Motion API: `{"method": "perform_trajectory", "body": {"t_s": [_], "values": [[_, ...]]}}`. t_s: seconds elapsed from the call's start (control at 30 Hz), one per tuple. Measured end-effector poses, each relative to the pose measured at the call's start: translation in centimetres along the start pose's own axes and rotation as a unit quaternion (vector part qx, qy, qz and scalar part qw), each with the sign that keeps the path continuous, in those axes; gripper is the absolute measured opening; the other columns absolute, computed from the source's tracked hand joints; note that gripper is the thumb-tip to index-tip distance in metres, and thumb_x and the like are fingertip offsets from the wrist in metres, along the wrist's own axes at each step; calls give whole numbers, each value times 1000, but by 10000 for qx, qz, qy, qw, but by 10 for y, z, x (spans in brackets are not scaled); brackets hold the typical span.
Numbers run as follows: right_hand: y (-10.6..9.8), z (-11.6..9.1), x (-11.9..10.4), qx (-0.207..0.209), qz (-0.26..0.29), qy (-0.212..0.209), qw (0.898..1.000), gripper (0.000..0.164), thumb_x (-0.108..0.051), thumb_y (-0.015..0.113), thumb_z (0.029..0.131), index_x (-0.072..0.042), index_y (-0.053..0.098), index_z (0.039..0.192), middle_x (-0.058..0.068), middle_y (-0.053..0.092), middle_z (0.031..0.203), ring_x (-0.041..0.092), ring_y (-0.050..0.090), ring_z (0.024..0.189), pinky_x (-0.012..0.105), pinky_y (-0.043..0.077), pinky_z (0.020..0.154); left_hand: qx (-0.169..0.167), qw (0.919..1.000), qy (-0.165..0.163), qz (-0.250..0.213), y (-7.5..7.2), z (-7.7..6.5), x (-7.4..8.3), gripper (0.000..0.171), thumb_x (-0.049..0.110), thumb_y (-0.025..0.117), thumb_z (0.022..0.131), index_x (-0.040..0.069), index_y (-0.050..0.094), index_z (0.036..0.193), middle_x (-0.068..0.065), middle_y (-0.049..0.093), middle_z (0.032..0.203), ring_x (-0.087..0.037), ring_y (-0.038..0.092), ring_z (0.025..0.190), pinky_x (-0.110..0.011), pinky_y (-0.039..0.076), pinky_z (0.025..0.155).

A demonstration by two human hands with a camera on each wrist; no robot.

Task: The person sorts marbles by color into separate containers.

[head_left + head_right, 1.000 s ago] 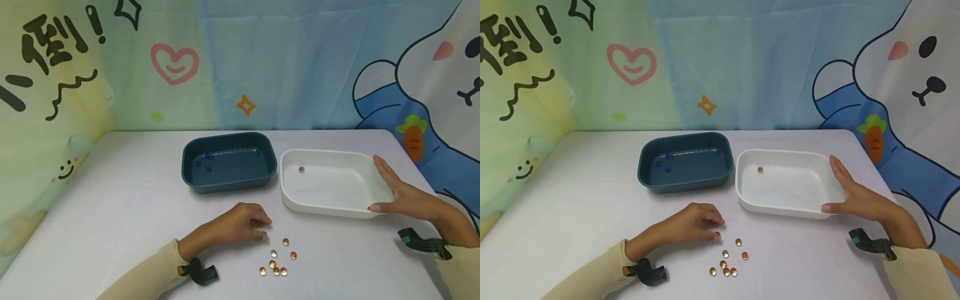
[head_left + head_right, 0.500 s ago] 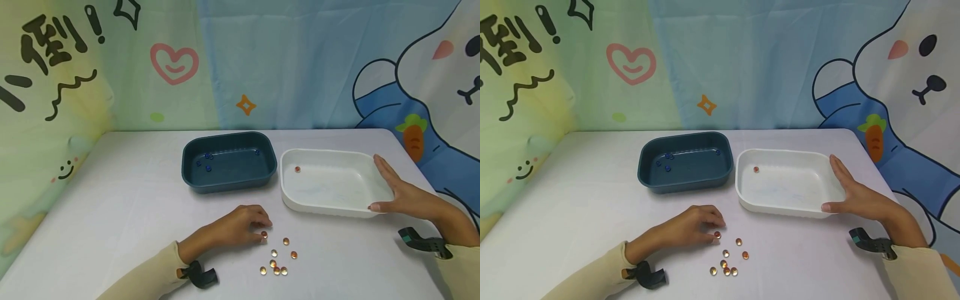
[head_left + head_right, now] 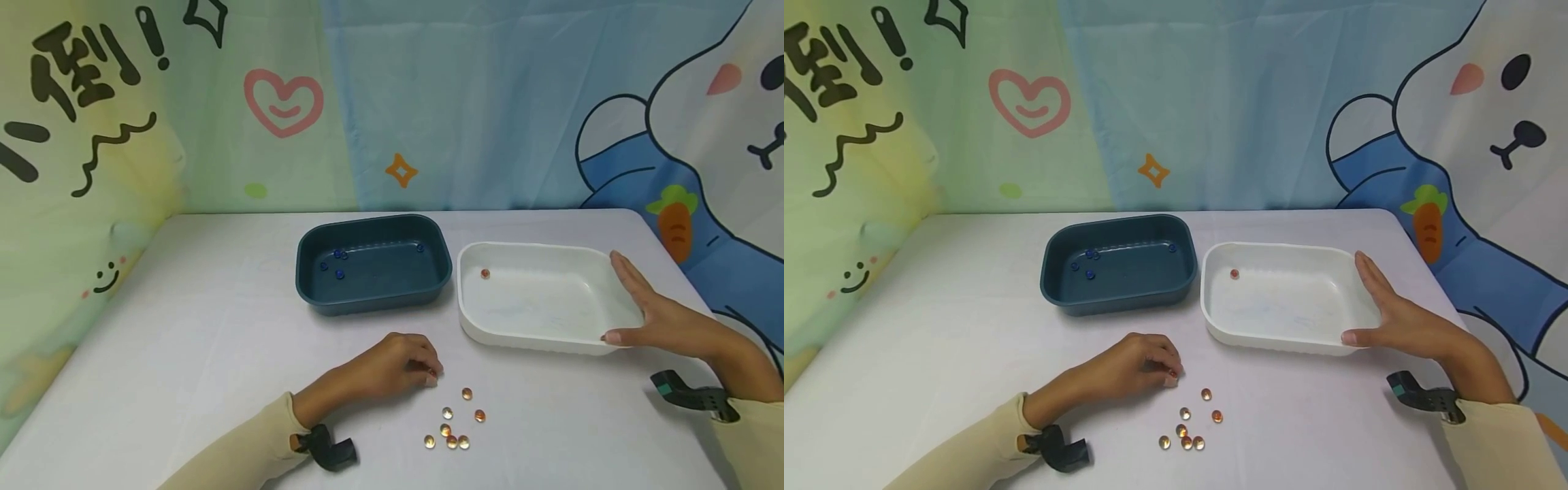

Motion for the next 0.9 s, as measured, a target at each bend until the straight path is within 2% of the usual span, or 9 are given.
{"method": "perform_trajectory", "body": {"t_s": [0.27,0.5,0.7,0.9], "values": [[-1,0,-1,-27,51,-33,10000,124,-25,79,78,-37,-22,150,-5,-29,157,47,-17,141,82,17,79,14,9999,-110,-46,-1,0,2,9,7,73,88,6,74,96,5,63,94,-1,56,88,-15,46,81],[-1,-1,-1,-31,65,-14,10000,125,-26,80,78,-34,-21,151,-3,-28,157,48,-16,140,82,18,78,45,9998,-181,-95,-2,0,2,9,7,72,89,6,74,98,5,63,95,-2,56,89,-15,46,82],[-2,-1,-3,-69,13,6,10000,125,-26,79,78,-32,-22,151,-1,-29,157,50,-15,140,82,18,78,355,9979,-492,-245,-6,0,-4,14,4,71,88,5,75,101,6,65,96,-2,57,91,-19,47,83],[-2,-1,-4,-104,40,61,9999,125,-26,79,78,-33,-23,150,-1,-29,157,50,-15,139,82,18,77,507,9975,-387,-312,-7,1,-6,15,2,72,87,3,75,101,2,67,97,-5,59,91,-22,48,83]]}}
Point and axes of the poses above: each hand's wrist, its own z-axis towards the middle knuckle, its own y-axis out of the palm, x = y × z, the point moved 2 cm from there along z, towards the middle knuckle
